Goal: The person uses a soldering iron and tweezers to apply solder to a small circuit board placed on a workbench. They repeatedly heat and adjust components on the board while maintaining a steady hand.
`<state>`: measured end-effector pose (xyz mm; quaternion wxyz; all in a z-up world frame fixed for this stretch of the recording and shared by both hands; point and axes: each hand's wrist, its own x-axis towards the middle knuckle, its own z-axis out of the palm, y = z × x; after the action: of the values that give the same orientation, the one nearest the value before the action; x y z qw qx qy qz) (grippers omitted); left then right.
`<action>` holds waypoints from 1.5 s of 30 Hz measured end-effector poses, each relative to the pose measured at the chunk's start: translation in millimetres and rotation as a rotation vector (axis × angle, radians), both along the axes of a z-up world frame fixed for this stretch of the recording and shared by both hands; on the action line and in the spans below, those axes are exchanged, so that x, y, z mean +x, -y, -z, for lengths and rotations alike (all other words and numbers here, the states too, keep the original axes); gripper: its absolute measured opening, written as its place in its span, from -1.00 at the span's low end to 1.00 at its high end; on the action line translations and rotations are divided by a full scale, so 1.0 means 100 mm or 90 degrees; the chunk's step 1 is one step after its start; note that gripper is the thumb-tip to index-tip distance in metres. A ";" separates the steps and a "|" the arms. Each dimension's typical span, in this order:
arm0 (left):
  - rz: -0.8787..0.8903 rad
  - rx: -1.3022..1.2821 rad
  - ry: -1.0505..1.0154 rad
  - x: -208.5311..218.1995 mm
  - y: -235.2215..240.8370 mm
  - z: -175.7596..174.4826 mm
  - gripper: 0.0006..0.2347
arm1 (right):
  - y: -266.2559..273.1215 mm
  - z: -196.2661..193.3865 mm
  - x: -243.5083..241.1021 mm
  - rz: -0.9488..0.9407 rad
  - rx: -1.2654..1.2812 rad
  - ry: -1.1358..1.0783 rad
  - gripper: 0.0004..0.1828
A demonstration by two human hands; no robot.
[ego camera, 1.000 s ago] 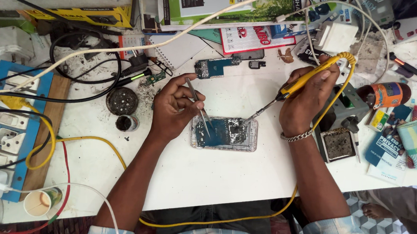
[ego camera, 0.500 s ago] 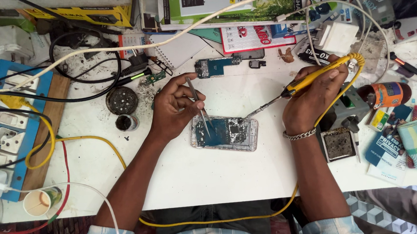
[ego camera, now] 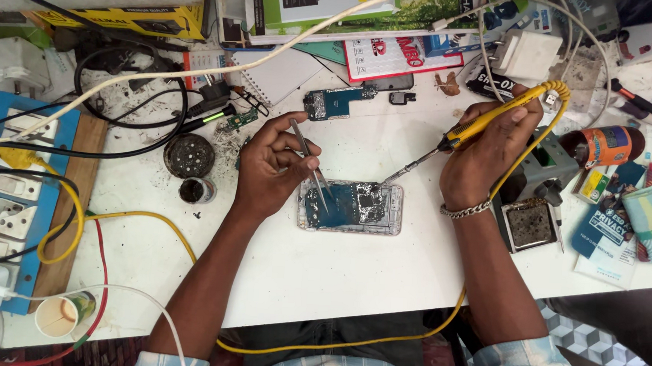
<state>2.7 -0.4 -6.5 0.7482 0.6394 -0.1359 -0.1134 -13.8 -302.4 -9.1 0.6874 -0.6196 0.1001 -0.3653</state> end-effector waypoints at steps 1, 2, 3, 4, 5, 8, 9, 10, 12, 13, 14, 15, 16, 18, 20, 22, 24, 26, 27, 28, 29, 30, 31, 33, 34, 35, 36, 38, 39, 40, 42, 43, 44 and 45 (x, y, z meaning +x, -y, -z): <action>0.003 -0.004 -0.006 0.00 0.00 0.00 -0.47 | 0.00 0.01 0.00 0.002 0.004 0.000 -0.43; 0.005 -0.009 -0.011 -0.01 0.00 0.00 -0.46 | -0.01 0.01 0.00 0.003 0.008 -0.001 -0.43; 0.007 -0.014 -0.014 0.00 0.00 0.00 -0.46 | -0.01 0.01 0.00 0.001 0.005 0.002 -0.43; 0.006 -0.013 -0.010 0.01 0.00 0.00 -0.46 | -0.02 0.01 0.00 -0.001 0.002 0.005 -0.43; 0.006 -0.012 -0.007 0.01 0.01 0.00 -0.46 | -0.03 0.00 -0.01 -0.003 0.000 0.008 -0.43; 0.006 -0.013 -0.011 0.00 0.00 -0.01 -0.46 | -0.05 -0.02 -0.01 0.001 0.001 0.001 -0.42; 0.006 -0.014 -0.014 0.01 0.00 -0.01 -0.46 | -0.05 -0.03 0.00 -0.001 0.007 -0.004 -0.42; 0.005 -0.005 -0.011 0.01 0.00 -0.02 -0.46 | -0.06 -0.04 0.00 -0.004 0.012 -0.008 -0.42; 0.003 0.014 -0.007 0.02 0.00 -0.02 -0.44 | -0.07 -0.06 -0.01 -0.007 0.009 -0.011 -0.41; 0.001 0.014 -0.007 0.02 0.00 -0.02 -0.44 | -0.07 -0.06 -0.01 -0.007 0.001 -0.009 -0.41; 0.000 0.015 -0.008 0.01 0.00 -0.02 -0.44 | -0.07 -0.06 -0.01 -0.007 -0.007 -0.007 -0.41; -0.002 0.016 -0.007 0.01 0.01 -0.02 -0.44 | -0.07 -0.06 -0.01 -0.007 -0.014 -0.008 -0.40; 0.000 0.012 -0.011 0.02 0.01 -0.03 -0.44 | -0.07 -0.05 -0.01 -0.008 -0.021 -0.010 -0.40; 0.004 0.005 -0.022 0.01 0.00 -0.03 -0.44 | -0.07 -0.04 -0.02 -0.009 -0.020 -0.012 -0.40; 0.007 -0.011 -0.027 0.02 0.00 -0.03 -0.44 | -0.07 -0.03 0.00 -0.012 -0.006 -0.006 -0.39; 0.005 -0.018 -0.022 0.00 0.01 -0.03 -0.45 | -0.08 -0.03 0.00 -0.023 0.033 -0.009 -0.40; 0.000 -0.018 -0.002 -0.02 0.01 -0.03 -0.46 | -0.07 -0.05 0.00 -0.033 0.052 -0.002 -0.41; -0.003 -0.022 0.011 -0.02 0.02 -0.04 -0.47 | -0.08 -0.07 0.00 -0.042 0.052 0.013 -0.42; -0.004 -0.024 0.016 -0.03 0.02 -0.04 -0.47 | -0.08 -0.08 -0.01 -0.039 0.055 0.005 -0.43; -0.002 -0.030 0.017 -0.03 0.02 -0.04 -0.48 | -0.09 -0.08 -0.01 -0.036 0.058 -0.003 -0.43; -0.002 -0.037 0.018 -0.03 0.02 -0.04 -0.48 | -0.10 -0.08 -0.02 -0.035 0.061 -0.011 -0.44; -0.001 -0.043 0.019 -0.03 0.02 -0.03 -0.48 | -0.09 -0.08 -0.02 -0.041 0.067 -0.012 -0.46; -0.004 -0.039 0.012 -0.03 0.01 -0.02 -0.49 | -0.09 -0.08 -0.04 -0.049 0.074 -0.014 -0.48; -0.013 -0.033 0.004 -0.01 0.00 -0.01 -0.49 | -0.10 -0.09 -0.03 -0.056 0.083 -0.016 -0.53; -0.021 -0.053 -0.011 0.00 0.00 -0.02 -0.49 | -0.10 -0.11 -0.02 -0.056 0.085 -0.015 -0.55; -0.026 -0.070 -0.022 0.00 -0.01 -0.03 -0.49 | -0.11 -0.12 -0.01 -0.054 0.089 -0.011 -0.57; -0.031 -0.088 -0.033 0.02 -0.02 -0.03 -0.50 | -0.12 -0.13 0.00 -0.061 0.099 -0.011 -0.59; -0.041 -0.085 -0.034 0.04 -0.04 -0.01 -0.51 | -0.12 -0.13 -0.01 -0.078 0.119 -0.021 -0.61; -0.045 -0.084 -0.035 0.04 -0.05 0.00 -0.52 | -0.12 -0.12 -0.02 -0.078 0.116 -0.023 -0.61; -0.046 -0.096 -0.041 0.04 -0.06 0.03 -0.54 | -0.12 -0.11 -0.03 -0.079 0.112 -0.024 -0.61; -0.046 -0.120 -0.053 0.04 -0.07 0.07 -0.56 | -0.12 -0.11 -0.02 -0.076 0.105 -0.024 -0.61; -0.045 -0.139 -0.053 0.05 -0.07 0.09 -0.62 | -0.12 -0.10 -0.01 -0.072 0.101 -0.024 -0.62; -0.045 -0.158 -0.052 0.06 -0.07 0.12 -0.66 | -0.12 -0.10 -0.01 -0.069 0.096 -0.023 -0.62; -0.044 -0.176 -0.052 0.07 -0.08 0.14 -0.71 | -0.12 -0.10 -0.01 -0.068 0.103 -0.027 -0.63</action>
<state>10.0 7.5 -20.4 0.8377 0.5291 -0.0975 -0.0937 -14.8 -290.4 0.7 0.7516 -0.5740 0.1107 -0.3057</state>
